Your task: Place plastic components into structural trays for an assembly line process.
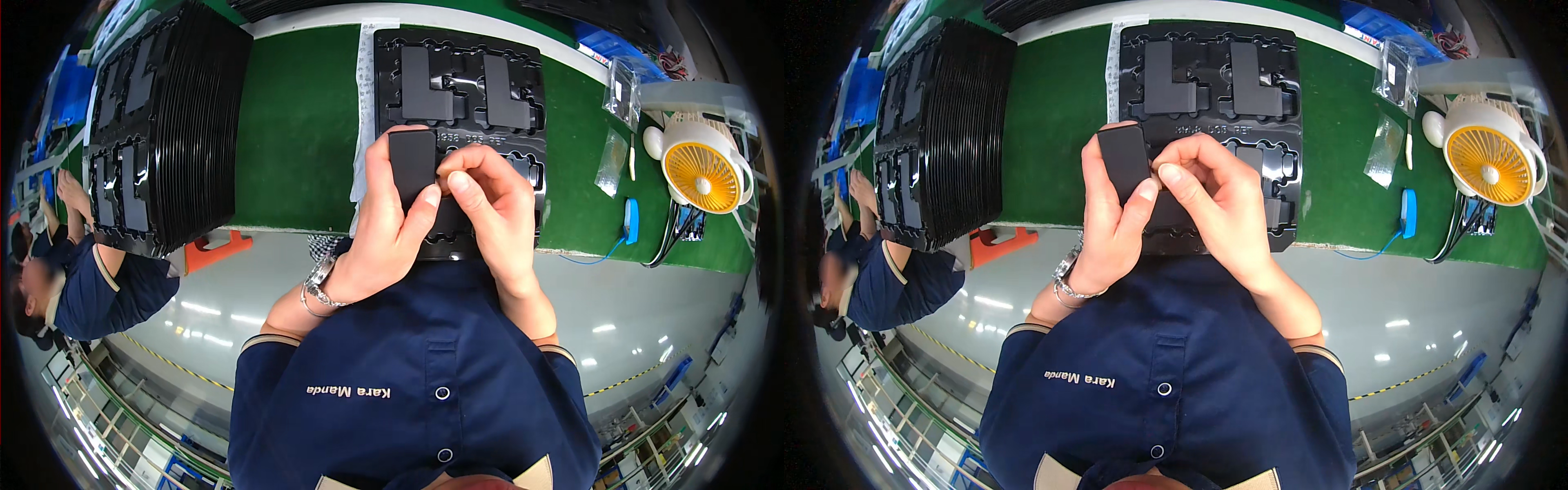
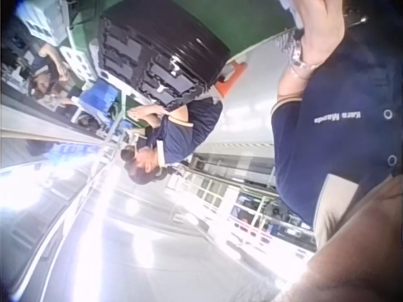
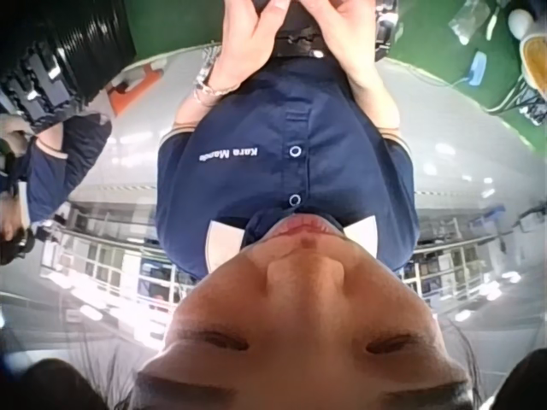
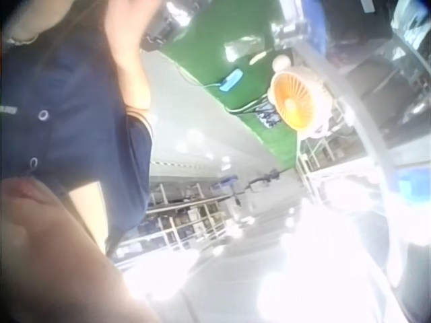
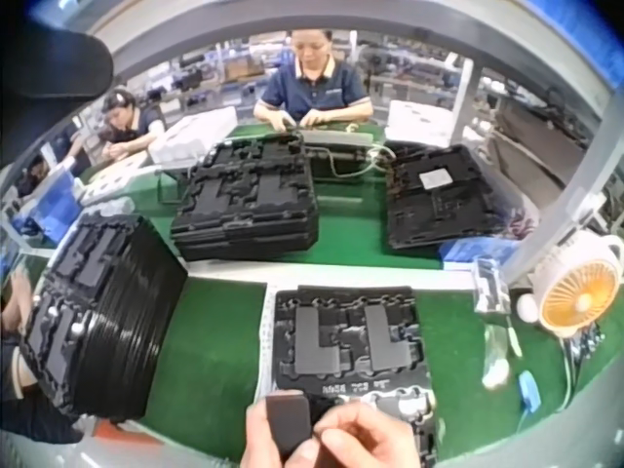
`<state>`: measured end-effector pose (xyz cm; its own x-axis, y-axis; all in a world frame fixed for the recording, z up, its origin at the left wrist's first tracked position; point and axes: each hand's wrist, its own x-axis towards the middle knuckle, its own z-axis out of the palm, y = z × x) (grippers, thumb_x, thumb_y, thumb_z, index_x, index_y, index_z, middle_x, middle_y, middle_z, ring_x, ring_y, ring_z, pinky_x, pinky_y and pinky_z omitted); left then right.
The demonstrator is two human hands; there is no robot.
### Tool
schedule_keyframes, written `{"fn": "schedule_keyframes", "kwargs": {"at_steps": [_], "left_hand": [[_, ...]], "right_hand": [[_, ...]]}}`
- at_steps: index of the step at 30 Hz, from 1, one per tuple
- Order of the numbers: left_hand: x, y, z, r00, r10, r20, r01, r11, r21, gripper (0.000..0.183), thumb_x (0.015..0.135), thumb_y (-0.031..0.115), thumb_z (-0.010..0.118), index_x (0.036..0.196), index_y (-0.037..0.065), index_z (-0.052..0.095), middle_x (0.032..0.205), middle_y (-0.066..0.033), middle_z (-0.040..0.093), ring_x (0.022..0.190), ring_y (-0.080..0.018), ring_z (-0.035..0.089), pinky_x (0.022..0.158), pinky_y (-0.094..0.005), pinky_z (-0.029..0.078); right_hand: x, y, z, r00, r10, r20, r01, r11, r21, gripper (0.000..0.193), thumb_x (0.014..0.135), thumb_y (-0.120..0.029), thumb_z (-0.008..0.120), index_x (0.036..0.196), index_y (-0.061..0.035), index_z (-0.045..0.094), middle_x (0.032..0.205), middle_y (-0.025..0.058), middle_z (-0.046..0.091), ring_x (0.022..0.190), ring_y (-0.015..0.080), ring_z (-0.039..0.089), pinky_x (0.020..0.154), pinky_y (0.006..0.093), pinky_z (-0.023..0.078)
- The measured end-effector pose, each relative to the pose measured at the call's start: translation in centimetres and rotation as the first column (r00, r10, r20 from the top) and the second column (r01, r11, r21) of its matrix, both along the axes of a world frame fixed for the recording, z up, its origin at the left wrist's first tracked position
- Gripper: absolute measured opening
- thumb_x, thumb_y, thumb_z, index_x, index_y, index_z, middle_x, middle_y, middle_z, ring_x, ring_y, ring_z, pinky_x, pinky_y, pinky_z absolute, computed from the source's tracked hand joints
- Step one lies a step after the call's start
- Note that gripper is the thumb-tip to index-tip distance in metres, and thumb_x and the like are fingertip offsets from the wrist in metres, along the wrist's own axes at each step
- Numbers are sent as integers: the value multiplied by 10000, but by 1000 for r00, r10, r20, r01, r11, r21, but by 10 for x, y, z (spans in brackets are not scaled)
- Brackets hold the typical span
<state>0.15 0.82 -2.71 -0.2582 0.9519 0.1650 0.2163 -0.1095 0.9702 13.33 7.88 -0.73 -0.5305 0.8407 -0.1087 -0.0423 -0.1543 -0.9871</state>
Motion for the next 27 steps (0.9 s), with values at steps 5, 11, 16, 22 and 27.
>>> {"fn": "schedule_keyframes", "kwargs": {"at_steps": [5, 11, 16, 22, 27], "left_hand": [[0, 1, 1, 1000, -2, -10, 2, 1000, 1, 554, 911, 36, 530, 1388, -11, 254, 1253, -160, 432, 1080, -234, 498, 927, -345, 430], [2, 1, 3, 1000, -10, -1, 10, 1000, -11, 548, 918, 34, 520, 1390, -10, 246, 1242, -166, 437, 1074, -234, 500, 920, -351, 434], [3, 2, 5, 1000, -30, 3, 30, 999, -35, 556, 921, 34, 516, 1391, -8, 222, 1216, -165, 458, 1059, -237, 516, 922, -355, 435], [3, 5, 4, 972, -73, 223, 93, 992, -83, 525, 950, 64, 479, 1418, 2, 250, 1212, -139, 476, 1029, -200, 528, 919, -323, 432], [-2, 7, 2, -28, -67, 997, 498, 864, 72, 379, 1025, 258, 333, 1319, 49, 449, 779, -11, 499, 562, -60, 454, 484, -180, 361]], "right_hand": [[0, 3, 2, 999, 20, 38, -19, 999, -42, 122, 932, -102, 629, 940, 18, 605, 803, -16, 607, 728, 25, 539, 666, 192, 450], [1, 4, 0, 998, 14, 59, -14, 1000, -9, 127, 928, -109, 639, 919, 14, 608, 782, -20, 602, 711, 28, 532, 643, 194, 441], [4, 9, -1, 997, 47, 64, -48, 999, 13, 131, 923, -114, 647, 903, 10, 611, 762, -25, 590, 703, 29, 521, 633, 194, 431], [8, 16, -5, 997, 78, 16, -78, 997, 6, 134, 931, -127, 634, 927, 7, 619, 835, -1, 604, 759, 51, 541, 676, 209, 450], [5, 30, -13, 996, 79, 29, -84, 966, 243, 141, 925, -120, 617, 906, 19, 634, 952, 59, 597, 846, 116, 569, 706, 245, 491]]}}
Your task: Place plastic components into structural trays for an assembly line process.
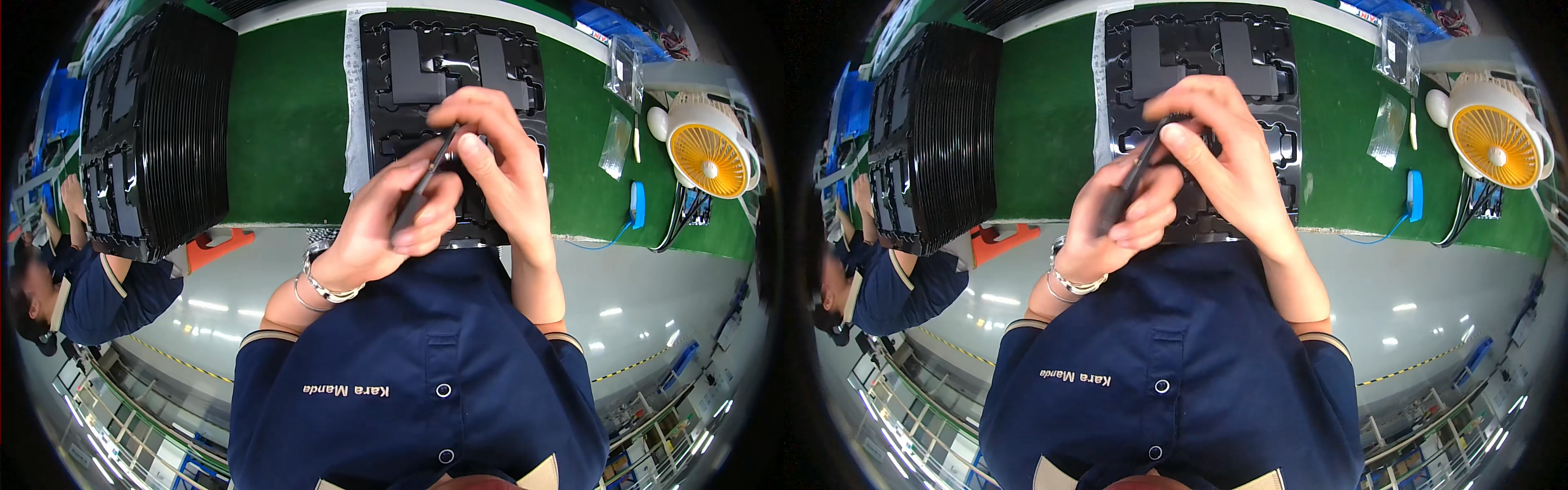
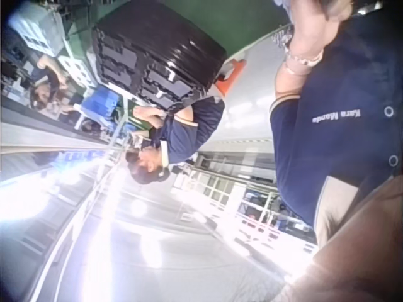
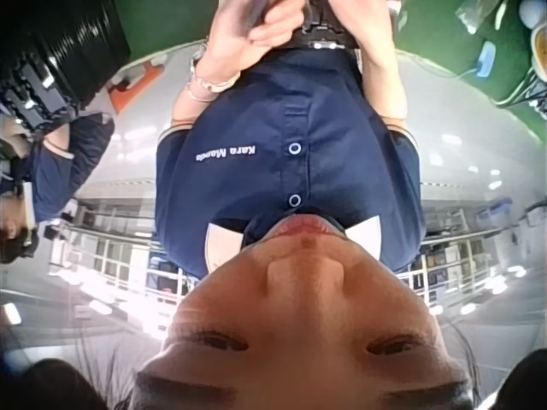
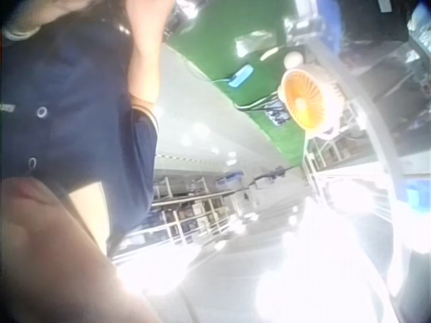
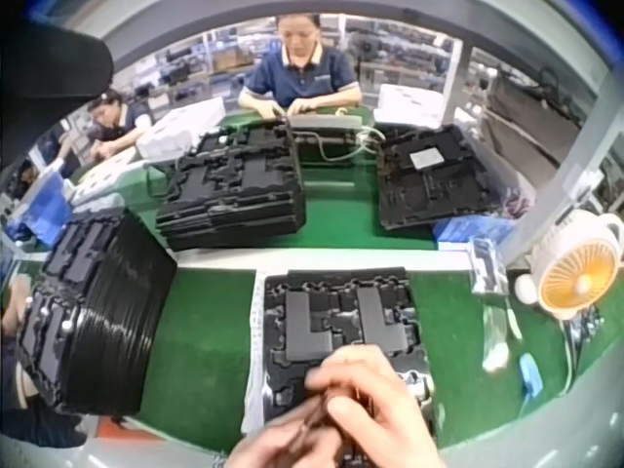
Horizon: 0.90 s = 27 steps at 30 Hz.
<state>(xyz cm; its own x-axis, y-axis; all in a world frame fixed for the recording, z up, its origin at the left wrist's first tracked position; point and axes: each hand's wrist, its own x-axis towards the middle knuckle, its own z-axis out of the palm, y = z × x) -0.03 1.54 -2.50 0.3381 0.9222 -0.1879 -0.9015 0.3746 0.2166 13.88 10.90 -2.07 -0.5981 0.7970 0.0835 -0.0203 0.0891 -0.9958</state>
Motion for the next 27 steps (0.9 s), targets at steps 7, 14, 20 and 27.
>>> {"fn": "schedule_keyframes", "kwargs": {"at_steps": [7, 14, 20, 27], "left_hand": [[2, 3, -15, 812, -189, 552, 201, 979, 38, 366, 1022, 282, 329, 1239, 45, 505, 749, -22, 449, 459, -30, 387, 377, -177, 286], [3, -11, -8, 88, 296, -951, -126, 951, 284, 503, 942, 36, 516, 1402, 47, 311, 882, -49, 599, 740, -85, 528, 671, -250, 447], [-8, -7, -20, -726, 359, -586, 241, 932, 272, 448, 823, 83, 690, 1244, 57, 536, 1092, -122, 565, 937, -268, 513, 842, -363, 442], [-8, -7, -6, -281, 423, -862, 134, 906, 401, 463, 831, 170, 691, 1250, 55, 532, 1072, -74, 583, 904, -219, 533, 774, -347, 452]], "right_hand": [[5, 1, 6, 987, -50, 152, 33, 993, 111, 120, 894, -95, 625, 878, 23, 638, 912, 75, 584, 846, 149, 590, 642, 247, 466], [62, 21, 1, 820, -351, 451, 168, 902, 397, 115, 884, -88, 629, 896, 17, 675, 774, 87, 607, 667, 212, 576, 639, 300, 460], [59, 4, -11, 697, -420, 581, -82, 758, 647, 192, 773, -48, 711, 941, 9, 637, 844, 106, 591, 798, 286, 565, 728, 391, 481], [53, 6, 19, 916, -112, 384, 108, 994, 30, 186, 792, -16, 710, 896, -26, 555, 719, -9, 534, 604, 65, 458, 550, 227, 385]]}}
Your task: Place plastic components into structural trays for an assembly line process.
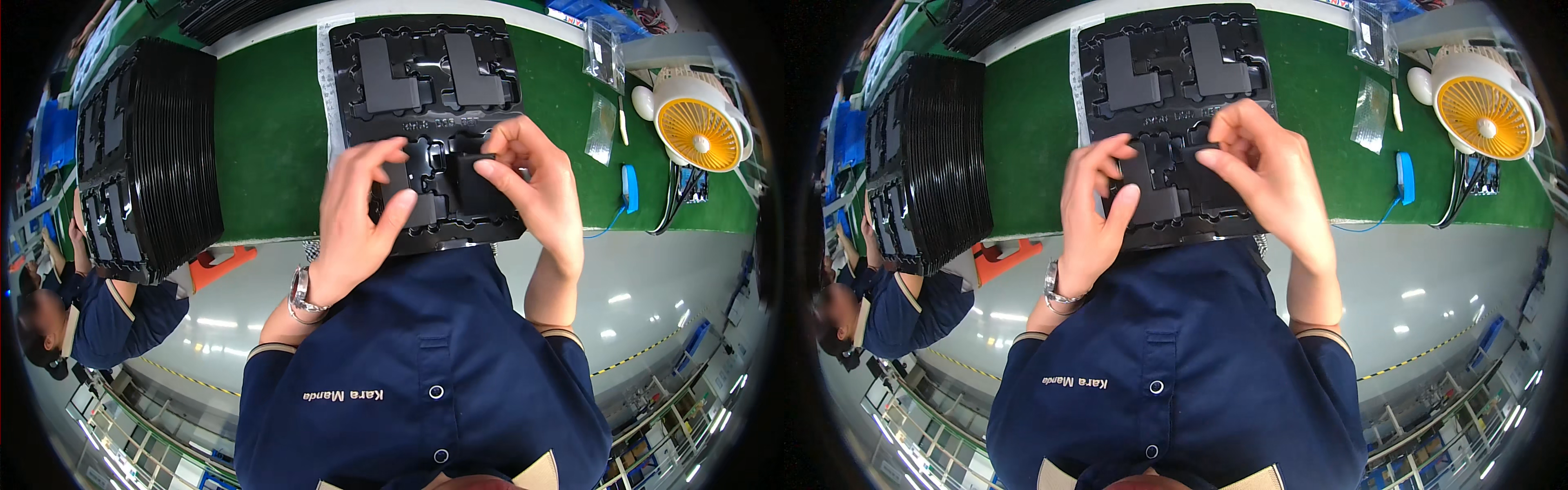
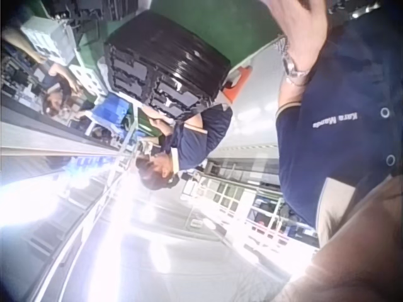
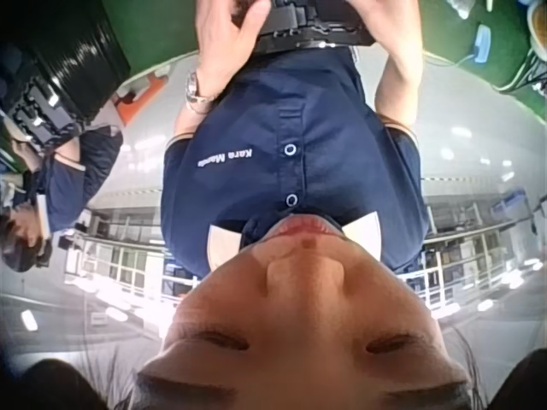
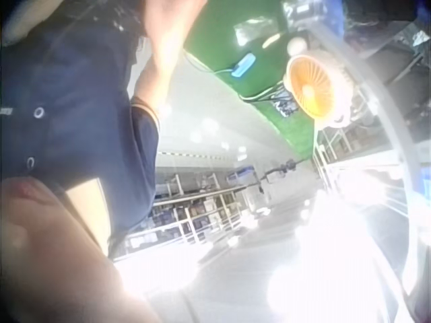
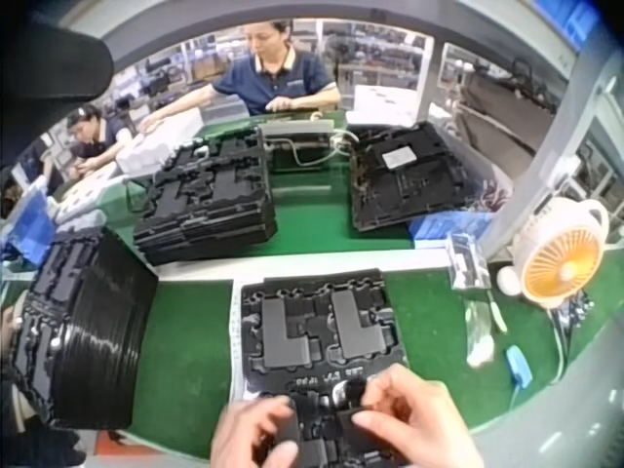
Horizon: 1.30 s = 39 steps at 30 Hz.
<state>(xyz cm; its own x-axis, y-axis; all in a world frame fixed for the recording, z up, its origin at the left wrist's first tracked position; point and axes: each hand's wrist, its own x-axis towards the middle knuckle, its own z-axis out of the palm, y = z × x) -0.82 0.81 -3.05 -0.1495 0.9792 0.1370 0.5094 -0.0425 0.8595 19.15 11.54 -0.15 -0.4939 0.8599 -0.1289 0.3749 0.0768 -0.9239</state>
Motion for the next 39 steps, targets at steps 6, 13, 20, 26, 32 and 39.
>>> {"fn": "schedule_keyframes", "kwargs": {"at_steps": [6, 13, 20, 26, 32, 39], "left_hand": [[18, 11, 6, 848, -26, 529, 156, 967, -202, 285, 914, 160, 618, 1135, -9, 558, 971, -75, 659, 941, -149, 635, 822, -294, 495], [13, 12, 8, 737, 87, 671, 49, 982, -181, 184, 928, 178, 578, 990, 5, 569, 878, -10, 612, 773, -70, 548, 699, -242, 455], [12, 10, 1, 763, 49, 645, 61, 987, -147, 230, 908, 127, 584, 1089, -13, 566, 963, -41, 616, 891, -123, 574, 794, -298, 483], [13, 15, 10, 930, 19, 367, 15, 996, -90, 231, 869, 111, 610, 1064, -2, 560, 855, -85, 607, 753, -168, 590, 689, -318, 492], [16, 13, 8, 901, 68, 429, -37, 996, -80, 219, 862, 117, 618, 1038, -1, 562, 806, -68, 587, 701, -156, 565, 647, -307, 478], [18, 12, 11, 847, 92, 523, -10, 987, -158, 199, 871, 121, 614, 1022, 3, 564, 800, -48, 573, 698, -127, 540, 637, -299, 467]], "right_hand": [[-39, -9, 7, 919, -98, -381, 8, 973, -231, 113, 882, -38, 659, 957, 6, 588, 802, -10, 609, 706, 44, 567, 635, 207, 466], [-38, -19, -10, 934, -34, -356, -59, 967, -247, 95, 931, -81, 614, 942, 13, 614, 830, 17, 633, 774, 68, 583, 727, 230, 477], [-41, -22, -14, 934, 19, -356, -61, 992, -107, 85, 900, -57, 628, 897, 23, 599, 804, 36, 602, 714, 97, 578, 665, 250, 466], [-45, -27, -9, 978, 44, -203, 13, 962, 273, 94, 864, -45, 652, 896, 26, 600, 788, 66, 580, 671, 134, 570, 617, 263, 451], [-44, -31, -8, 869, -133, -477, -15, 955, -295, 116, 928, -99, 633, 933, 14, 607, 842, 10, 623, 745, 56, 563, 666, 222, 459], [-42, -30, -6, 913, -69, -402, -22, 976, -217, 118, 940, -103, 624, 934, 14, 608, 815, -12, 609, 736, 35, 548, 655, 201, 447]]}}
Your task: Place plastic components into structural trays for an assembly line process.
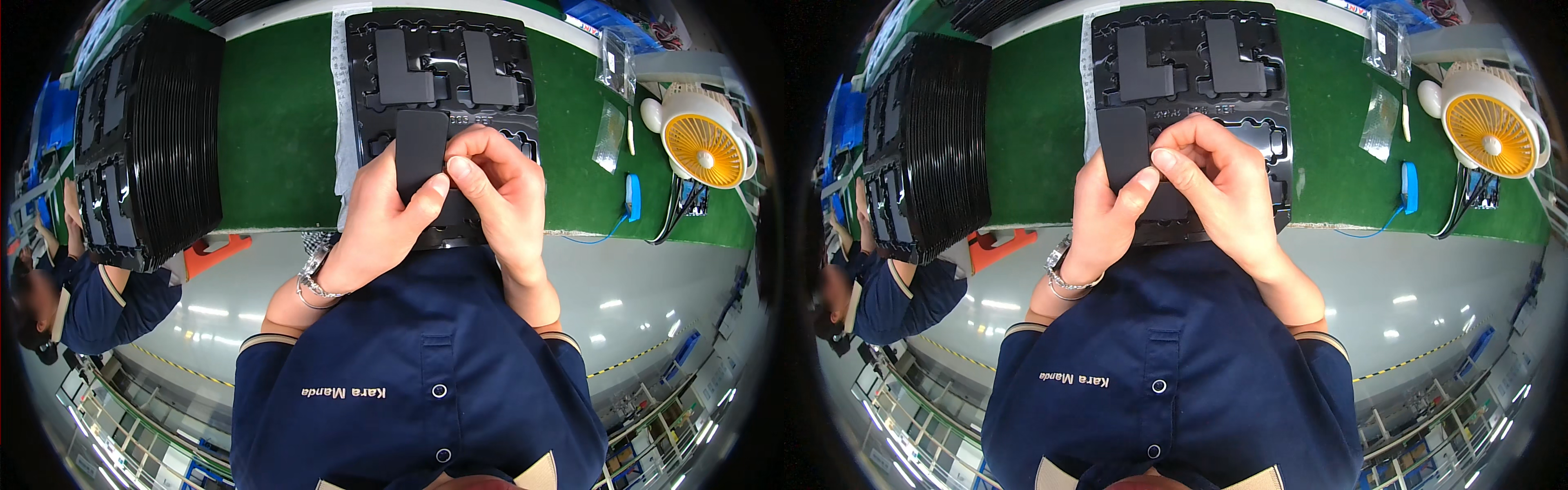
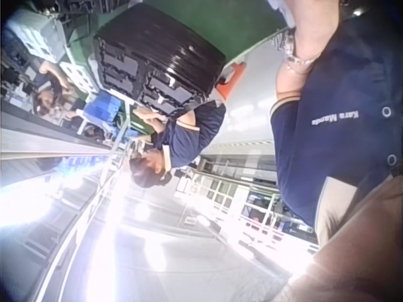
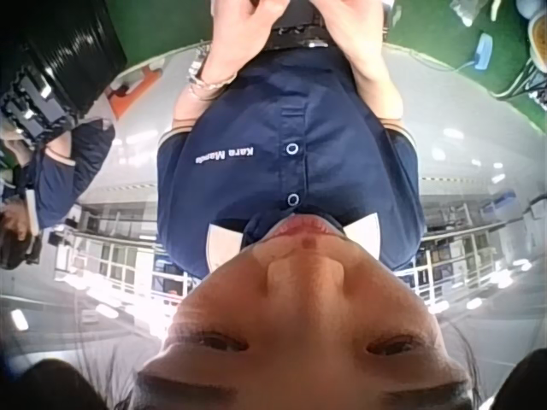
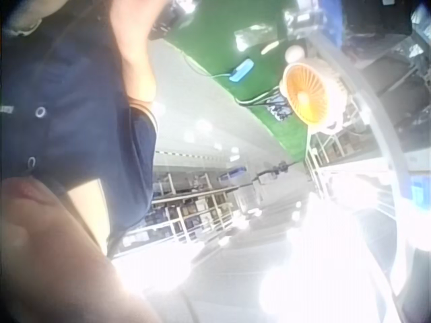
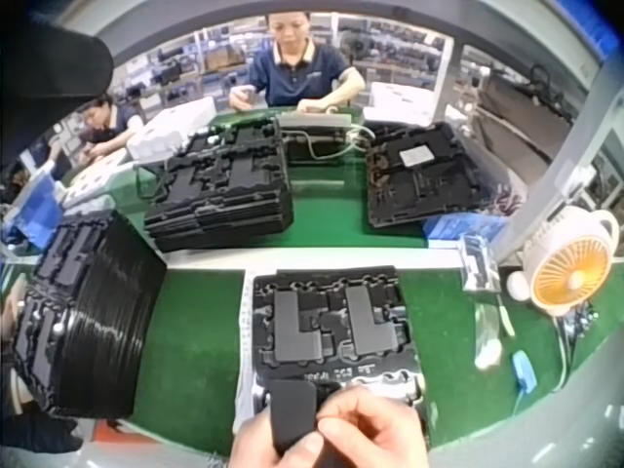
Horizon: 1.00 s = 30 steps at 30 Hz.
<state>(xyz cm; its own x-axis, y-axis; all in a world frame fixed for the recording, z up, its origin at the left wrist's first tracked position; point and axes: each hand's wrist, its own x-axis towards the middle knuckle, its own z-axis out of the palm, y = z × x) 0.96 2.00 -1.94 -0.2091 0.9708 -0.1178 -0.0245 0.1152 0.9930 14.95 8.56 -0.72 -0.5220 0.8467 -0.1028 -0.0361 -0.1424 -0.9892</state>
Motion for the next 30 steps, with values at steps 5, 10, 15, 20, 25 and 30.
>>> {"fn": "schedule_keyframes", "kwargs": {"at_steps": [5, 10, 15, 20, 25, 30], "left_hand": [[3, 1, -3, 1000, 9, -24, -7, 997, 78, 204, 878, 125, 608, 1035, 2, 560, 797, -45, 571, 691, -120, 539, 626, -292, 463], [-9, 1, 8, 857, -112, 502, 230, 957, -179, 291, 971, 288, 500, 1086, 23, 538, 788, -33, 559, 545, -60, 504, 448, -210, 386], [-1, 5, -12, -233, -100, 967, 578, 786, 220, 435, 1015, 486, 339, 890, 75, 410, 459, 19, 402, 329, -36, 308, 341, -188, 201], [-4, 7, -17, -409, -16, 913, 585, 762, 276, 444, 1010, 493, 355, 815, 99, 415, 450, 31, 382, 319, -38, 286, 322, -178, 201], [0, -2, -10, 902, -163, 399, 254, 949, -187, 401, 1029, 404, 389, 831, 69, 489, 610, -58, 549, 476, -150, 518, 449, -259, 339], [-19, -2, -10, 789, 46, -613, 15, 995, 94, 244, 969, 203, 522, 1122, 22, 578, 963, -162, 627, 919, -330, 606, 790, -415, 461]], "right_hand": [[1, 0, -3, 1000, 1, 5, -1, 1000, 21, 119, 941, -103, 622, 938, 15, 609, 805, -7, 607, 712, 43, 544, 654, 202, 453], [-1, 9, -1, 986, -16, -168, 8, 999, -45, 157, 971, -130, 567, 1026, 6, 626, 887, 17, 610, 767, 67, 555, 718, 218, 470], [3, 22, -13, 995, 4, 96, -30, 961, 275, 199, 939, -133, 596, 863, 47, 636, 791, 69, 561, 712, 135, 508, 645, 278, 412], [4, 22, -12, 983, -72, 170, 10, 942, 336, 181, 919, -127, 619, 853, 36, 662, 713, 50, 525, 635, 129, 452, 574, 293, 363], [7, 22, 5, 984, 55, 170, -111, 934, 340, 288, 907, -128, 596, 1170, -23, 648, 792, 81, 597, 712, 199, 574, 677, 314, 458], [17, 35, 6, 955, -160, 250, 41, 906, 422, 234, 885, -62, 615, 1116, -28, 628, 931, 117, 669, 834, 203, 657, 748, 296, 502]]}}
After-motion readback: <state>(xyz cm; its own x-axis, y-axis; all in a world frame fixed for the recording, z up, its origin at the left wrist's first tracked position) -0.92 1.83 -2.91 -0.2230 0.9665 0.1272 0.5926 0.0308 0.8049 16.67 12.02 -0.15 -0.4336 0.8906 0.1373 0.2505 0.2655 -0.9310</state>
